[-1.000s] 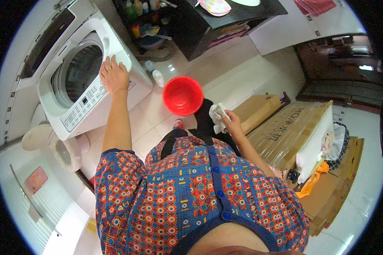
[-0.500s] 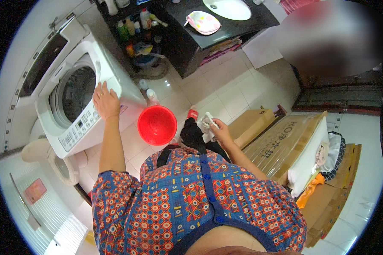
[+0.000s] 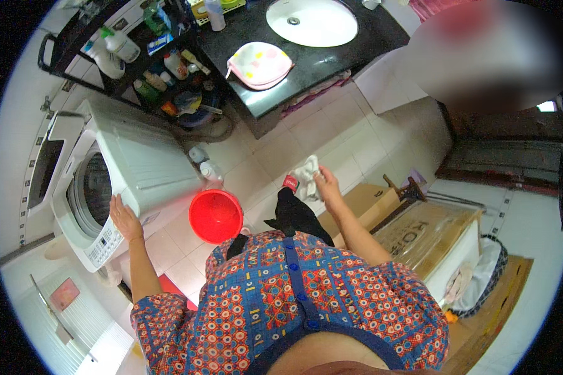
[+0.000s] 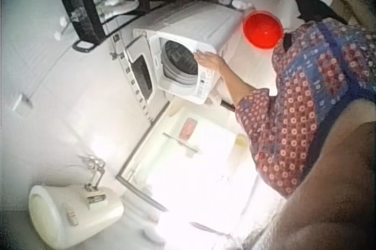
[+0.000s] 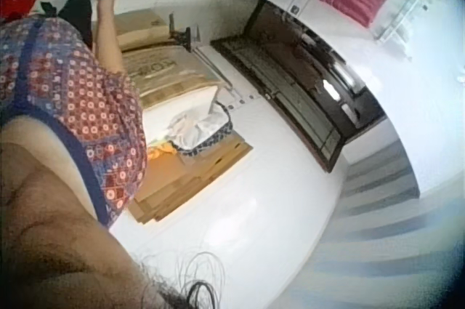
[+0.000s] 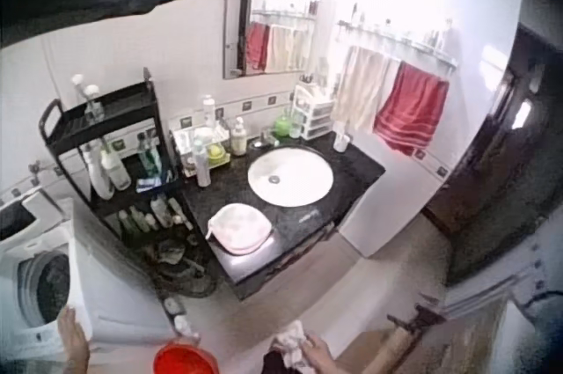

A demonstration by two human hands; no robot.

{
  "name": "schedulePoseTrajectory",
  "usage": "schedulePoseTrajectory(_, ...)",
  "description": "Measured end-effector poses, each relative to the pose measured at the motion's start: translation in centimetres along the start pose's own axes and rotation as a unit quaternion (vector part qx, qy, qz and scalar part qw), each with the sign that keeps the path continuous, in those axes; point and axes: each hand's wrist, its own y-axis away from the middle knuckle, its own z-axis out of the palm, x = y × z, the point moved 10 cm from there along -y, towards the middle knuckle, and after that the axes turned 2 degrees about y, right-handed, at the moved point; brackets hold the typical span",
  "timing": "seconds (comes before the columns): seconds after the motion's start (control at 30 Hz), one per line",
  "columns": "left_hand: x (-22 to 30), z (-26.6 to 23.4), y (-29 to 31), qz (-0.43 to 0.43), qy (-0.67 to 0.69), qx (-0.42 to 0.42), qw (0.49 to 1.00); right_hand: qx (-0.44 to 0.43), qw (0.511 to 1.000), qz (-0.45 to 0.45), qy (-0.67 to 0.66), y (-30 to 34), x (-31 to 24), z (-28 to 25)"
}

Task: The person cleans a bathroom sink and surrounding surfaces using a white cloth. They wipe the countertop, the sink basin, and the faucet, then rinse the cloth under running water. The person also wipes a glass shelf above the sink and a black plastic rack, moving various toiletries and bottles to access the surfaces.

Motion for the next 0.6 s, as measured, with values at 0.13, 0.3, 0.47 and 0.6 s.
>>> schedulePoseTrajectory(0.13,0.0,0.7,-0.2,-0.08,-0.064,-0.017,0.995,0.041,0.99,-0.127,-0.041,-10.9,-9.8,-6.2)
schedulePoseTrajectory(0.3,13.6,3.8,0.5,-0.024,0.122,-0.034,0.992,-0.038,0.975,-0.215,-0.046,-21.5,-22.9,-5.8)
schedulePoseTrajectory(0.47,33.8,5.9,-6.2,0.025,0.32,-0.156,0.934,0.113,0.879,-0.302,0.35,-28.6,-25.6,-5.8)
schedulePoseTrajectory(0.6,42.9,6.2,-16.6,0.066,0.366,-0.104,0.923,0.176,0.853,-0.302,0.388,-33.3,-24.4,-2.9)
